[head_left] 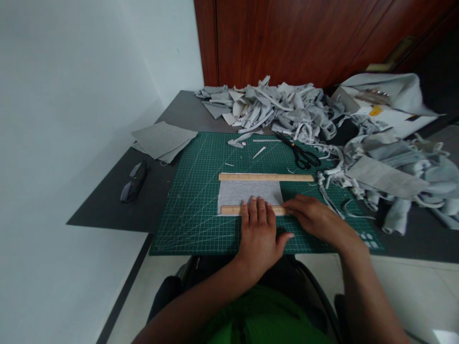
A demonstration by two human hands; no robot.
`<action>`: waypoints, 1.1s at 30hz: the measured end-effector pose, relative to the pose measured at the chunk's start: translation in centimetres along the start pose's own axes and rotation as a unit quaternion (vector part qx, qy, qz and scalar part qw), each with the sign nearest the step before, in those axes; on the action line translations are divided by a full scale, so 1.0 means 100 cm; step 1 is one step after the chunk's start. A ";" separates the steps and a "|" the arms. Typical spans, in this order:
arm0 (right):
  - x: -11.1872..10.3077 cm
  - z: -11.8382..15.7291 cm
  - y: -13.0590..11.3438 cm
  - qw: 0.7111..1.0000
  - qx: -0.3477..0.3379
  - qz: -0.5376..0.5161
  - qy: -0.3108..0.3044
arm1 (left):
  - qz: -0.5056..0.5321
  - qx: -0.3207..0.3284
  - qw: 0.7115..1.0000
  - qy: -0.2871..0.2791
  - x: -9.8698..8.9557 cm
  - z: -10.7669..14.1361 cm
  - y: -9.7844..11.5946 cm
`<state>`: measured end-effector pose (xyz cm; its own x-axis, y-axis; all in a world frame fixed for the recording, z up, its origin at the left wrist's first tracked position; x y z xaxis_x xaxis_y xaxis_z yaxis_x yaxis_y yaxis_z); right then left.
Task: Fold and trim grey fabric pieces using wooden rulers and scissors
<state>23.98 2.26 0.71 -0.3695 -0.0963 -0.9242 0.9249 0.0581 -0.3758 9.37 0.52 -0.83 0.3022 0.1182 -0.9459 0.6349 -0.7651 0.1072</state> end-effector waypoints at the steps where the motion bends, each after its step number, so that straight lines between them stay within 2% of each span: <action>1: 0.000 0.000 0.001 1.000 0.000 0.000 -0.001 | -0.002 0.000 1.000 0.000 0.000 0.000 0.000; 6: 0.003 -0.001 0.006 1.000 0.006 -0.009 -0.016 | -0.008 0.001 1.000 0.000 0.000 0.000 0.001; 13: 0.004 -0.001 0.011 1.000 0.008 -0.029 -0.005 | -0.013 -0.002 1.000 -0.001 -0.001 0.000 0.002; 23: 0.018 -0.001 0.032 0.999 0.014 -0.037 -0.015 | -0.018 -0.001 1.000 -0.011 -0.002 0.004 0.003; 33: 0.017 0.001 0.030 0.998 0.013 -0.057 -0.009 | -0.015 -0.013 1.000 -0.005 -0.005 0.004 0.001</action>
<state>26.11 2.14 -1.98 -0.4719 -0.1179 -0.8738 0.8786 0.0195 -0.4771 8.96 0.10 -0.43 0.2756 0.1354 -0.9517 0.6617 -0.7448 0.0857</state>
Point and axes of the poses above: each hand's wrist, its own z-axis away from the middle knuckle, its own x-axis out of the palm, y = z × x, the point moved 8 cm from there along -z, towards the middle knuckle, and after that the axes turned 13 degrees about x, right-handed, at the moved point
